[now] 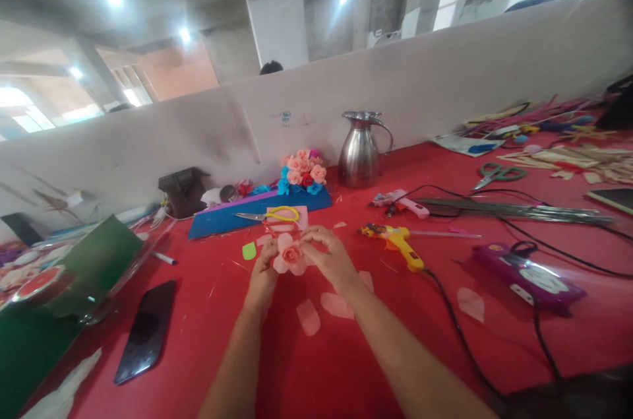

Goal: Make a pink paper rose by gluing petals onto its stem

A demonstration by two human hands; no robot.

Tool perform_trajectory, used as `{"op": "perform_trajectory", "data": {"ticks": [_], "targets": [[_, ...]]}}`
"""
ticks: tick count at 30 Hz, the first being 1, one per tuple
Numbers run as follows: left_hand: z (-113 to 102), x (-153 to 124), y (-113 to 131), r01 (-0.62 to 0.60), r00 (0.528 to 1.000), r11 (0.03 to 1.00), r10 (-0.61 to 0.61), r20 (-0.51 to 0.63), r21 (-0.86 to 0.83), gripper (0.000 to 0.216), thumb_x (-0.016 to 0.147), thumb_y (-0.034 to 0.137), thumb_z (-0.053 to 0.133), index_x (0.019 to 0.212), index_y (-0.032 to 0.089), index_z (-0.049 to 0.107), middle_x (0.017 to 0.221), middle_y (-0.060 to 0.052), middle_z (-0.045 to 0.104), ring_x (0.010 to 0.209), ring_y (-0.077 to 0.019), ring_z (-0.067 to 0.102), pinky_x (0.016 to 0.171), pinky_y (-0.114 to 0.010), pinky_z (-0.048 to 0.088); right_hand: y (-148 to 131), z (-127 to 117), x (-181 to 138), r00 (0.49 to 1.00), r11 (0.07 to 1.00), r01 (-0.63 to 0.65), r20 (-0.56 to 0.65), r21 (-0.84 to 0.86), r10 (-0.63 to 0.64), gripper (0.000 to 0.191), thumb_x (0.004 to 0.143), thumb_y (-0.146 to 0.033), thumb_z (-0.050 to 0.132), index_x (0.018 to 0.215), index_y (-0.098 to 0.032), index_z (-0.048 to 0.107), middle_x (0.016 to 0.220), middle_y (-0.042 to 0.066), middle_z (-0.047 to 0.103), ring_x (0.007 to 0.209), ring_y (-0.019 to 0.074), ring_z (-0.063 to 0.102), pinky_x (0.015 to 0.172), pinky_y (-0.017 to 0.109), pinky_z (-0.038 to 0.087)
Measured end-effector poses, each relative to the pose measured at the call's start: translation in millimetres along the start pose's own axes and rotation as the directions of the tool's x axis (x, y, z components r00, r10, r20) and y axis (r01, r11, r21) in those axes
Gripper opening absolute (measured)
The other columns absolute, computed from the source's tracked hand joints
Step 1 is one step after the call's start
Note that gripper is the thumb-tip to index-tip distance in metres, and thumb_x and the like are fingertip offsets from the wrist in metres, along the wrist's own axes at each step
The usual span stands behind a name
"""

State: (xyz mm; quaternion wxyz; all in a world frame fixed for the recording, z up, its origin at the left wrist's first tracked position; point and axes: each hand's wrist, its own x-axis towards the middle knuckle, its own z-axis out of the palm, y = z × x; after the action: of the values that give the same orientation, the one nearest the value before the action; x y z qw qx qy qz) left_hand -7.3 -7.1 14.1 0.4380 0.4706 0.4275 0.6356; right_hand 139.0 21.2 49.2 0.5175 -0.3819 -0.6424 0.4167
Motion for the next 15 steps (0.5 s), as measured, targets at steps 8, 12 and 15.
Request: {"op": "perform_trajectory", "data": {"ticks": [8, 12, 15], "targets": [[-0.4, -1.7, -5.1, 0.121, 0.993, 0.979, -0.116, 0.037, -0.164, 0.028, 0.061, 0.019, 0.067, 0.089, 0.018, 0.069, 0.102, -0.006, 0.064, 0.098, -0.0217, 0.056, 0.086, -0.031, 0.041, -2.9, -0.1, 0.5, 0.999, 0.998, -0.032, 0.019, 0.057, 0.031, 0.012, 0.068, -0.024, 0.056, 0.059, -0.02, 0.062, 0.084, 0.003, 0.059, 0.09, 0.0201, 0.054, 0.086, 0.034, 0.036], [-3.1, -1.0, -8.2, 0.174, 0.984, 0.962, -0.176, 0.011, -0.212, 0.03, 0.054, 0.019, 0.073, 0.084, 0.017, 0.07, 0.091, -0.006, 0.067, 0.091, -0.0226, 0.059, 0.083, -0.031, 0.043, -3.5, -0.8, -0.4, 0.999, 0.998, -0.031, 0.035, 0.063, 0.029, 0.009, 0.068, -0.021, 0.056, 0.067, -0.022, 0.065, 0.087, 0.002, 0.06, 0.094, 0.0204, 0.053, 0.088, 0.035, 0.036], [-4.1, -0.6, -9.2, 0.203, 0.979, 0.954, -0.205, 0.011, -0.223, 0.029, 0.053, 0.02, 0.074, 0.082, 0.016, 0.07, 0.087, -0.006, 0.068, 0.088, -0.0222, 0.06, 0.082, -0.031, 0.043, -3.9, -1.1, -0.2, 0.998, 0.996, -0.033, 0.048, 0.086, 0.029, 0.009, 0.068, -0.023, 0.057, 0.065, -0.022, 0.065, 0.087, 0.002, 0.059, 0.093, 0.0203, 0.053, 0.086, 0.035, 0.036]]}}
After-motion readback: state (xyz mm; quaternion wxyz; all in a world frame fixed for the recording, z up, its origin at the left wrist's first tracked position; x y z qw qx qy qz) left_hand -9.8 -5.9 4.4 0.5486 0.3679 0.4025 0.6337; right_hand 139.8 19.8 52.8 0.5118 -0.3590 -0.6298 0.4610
